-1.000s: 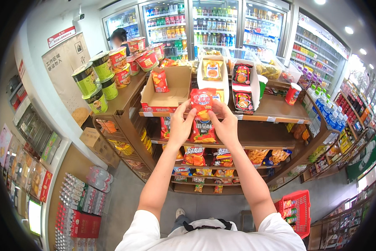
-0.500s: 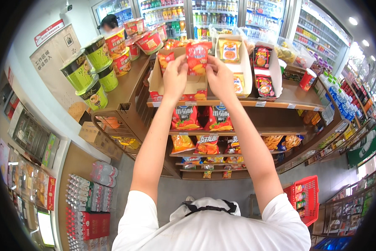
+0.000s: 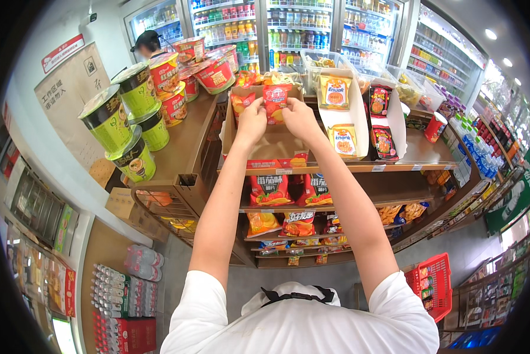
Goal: The person picks up bags of snacks from a shopping basket and places them into cardboard display boxes on a retail shelf by hand.
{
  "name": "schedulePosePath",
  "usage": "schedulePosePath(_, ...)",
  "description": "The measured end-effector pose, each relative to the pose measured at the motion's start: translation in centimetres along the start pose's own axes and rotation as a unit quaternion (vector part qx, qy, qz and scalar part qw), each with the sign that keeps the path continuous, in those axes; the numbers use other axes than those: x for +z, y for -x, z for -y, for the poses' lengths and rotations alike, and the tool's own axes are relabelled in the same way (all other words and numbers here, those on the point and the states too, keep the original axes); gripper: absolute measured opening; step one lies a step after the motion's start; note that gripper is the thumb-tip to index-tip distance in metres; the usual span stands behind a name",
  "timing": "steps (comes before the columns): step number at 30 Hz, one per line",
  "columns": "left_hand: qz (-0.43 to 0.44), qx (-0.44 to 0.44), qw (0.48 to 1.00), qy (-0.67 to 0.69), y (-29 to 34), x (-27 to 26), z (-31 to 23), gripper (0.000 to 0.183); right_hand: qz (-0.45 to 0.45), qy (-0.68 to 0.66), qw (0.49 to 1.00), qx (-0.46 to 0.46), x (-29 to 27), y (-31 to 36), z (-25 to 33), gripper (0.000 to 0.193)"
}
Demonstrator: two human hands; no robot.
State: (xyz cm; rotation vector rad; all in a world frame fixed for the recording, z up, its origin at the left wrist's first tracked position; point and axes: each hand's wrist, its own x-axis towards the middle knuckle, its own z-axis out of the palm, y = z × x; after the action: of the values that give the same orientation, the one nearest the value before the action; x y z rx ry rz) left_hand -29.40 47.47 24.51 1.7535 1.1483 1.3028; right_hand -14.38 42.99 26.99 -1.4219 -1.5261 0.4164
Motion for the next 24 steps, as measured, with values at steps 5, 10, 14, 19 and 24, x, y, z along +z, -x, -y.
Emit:
schedulePosePath(5,0.005,-0.016,1.0,-0.016,-0.4,0.3,2.2,0.048,0.064,0.002,0.996,0.06,2.1,-0.9,-0.4,0.038)
schedulePosePath(10,0.041,-0.024,0.995,-0.089,0.6,1.3,1.2,0.06,0.103,0.034,0.991,0.084,1.6,-0.7,-0.4,0.046)
schedulePosePath(14,0.029,-0.044,0.994,-0.095,1.5,1.1,0.5,0.063,0.12,0.007,0.991,0.061,1.5,-0.2,0.1,0.048)
schedulePosePath(19,0.033,-0.047,0.994,-0.093,1.2,1.2,0.8,0.063,0.085,-0.016,0.996,-0.003,2.2,-0.6,-1.2,0.045)
schedulePosePath(24,0.03,-0.041,0.998,-0.026,2.1,1.2,0.4,0.063,0.095,-0.011,0.995,0.015,2.0,-0.3,-0.8,0.05)
